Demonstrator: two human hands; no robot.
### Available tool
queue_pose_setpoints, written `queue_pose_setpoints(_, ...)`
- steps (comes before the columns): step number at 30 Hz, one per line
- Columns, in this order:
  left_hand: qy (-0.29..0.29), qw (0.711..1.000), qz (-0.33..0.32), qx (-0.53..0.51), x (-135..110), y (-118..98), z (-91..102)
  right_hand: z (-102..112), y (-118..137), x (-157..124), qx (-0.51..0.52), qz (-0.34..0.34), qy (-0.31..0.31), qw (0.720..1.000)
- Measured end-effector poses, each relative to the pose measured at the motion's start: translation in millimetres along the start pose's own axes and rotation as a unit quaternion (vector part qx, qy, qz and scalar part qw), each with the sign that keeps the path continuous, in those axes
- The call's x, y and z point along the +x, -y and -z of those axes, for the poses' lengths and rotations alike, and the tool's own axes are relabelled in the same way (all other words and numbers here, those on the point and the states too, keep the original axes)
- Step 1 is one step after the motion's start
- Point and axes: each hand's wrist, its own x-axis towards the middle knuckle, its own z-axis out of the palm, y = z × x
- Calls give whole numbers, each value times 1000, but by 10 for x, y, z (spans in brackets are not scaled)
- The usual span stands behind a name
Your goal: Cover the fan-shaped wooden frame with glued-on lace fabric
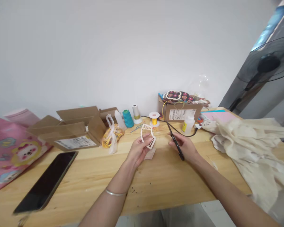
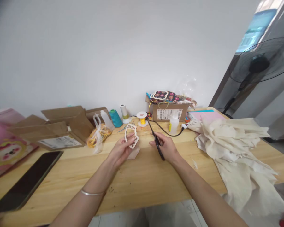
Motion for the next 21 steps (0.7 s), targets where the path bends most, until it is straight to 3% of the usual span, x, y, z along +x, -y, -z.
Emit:
queue_pose_setpoints(6, -3, 1000, -5, -21, -16, 43, -64, 28, -10, -21, -157, 79, 35, 984)
queue_pose_setpoints(11, 10, 999, -37, -26, -4, 61, -65, 80, -38, -28, -297, 160, 69, 939)
queue_pose_setpoints(21, -32, 998, -62, -3, -34, 98, -66, 23, -3, -98, -459, 190, 46, 867)
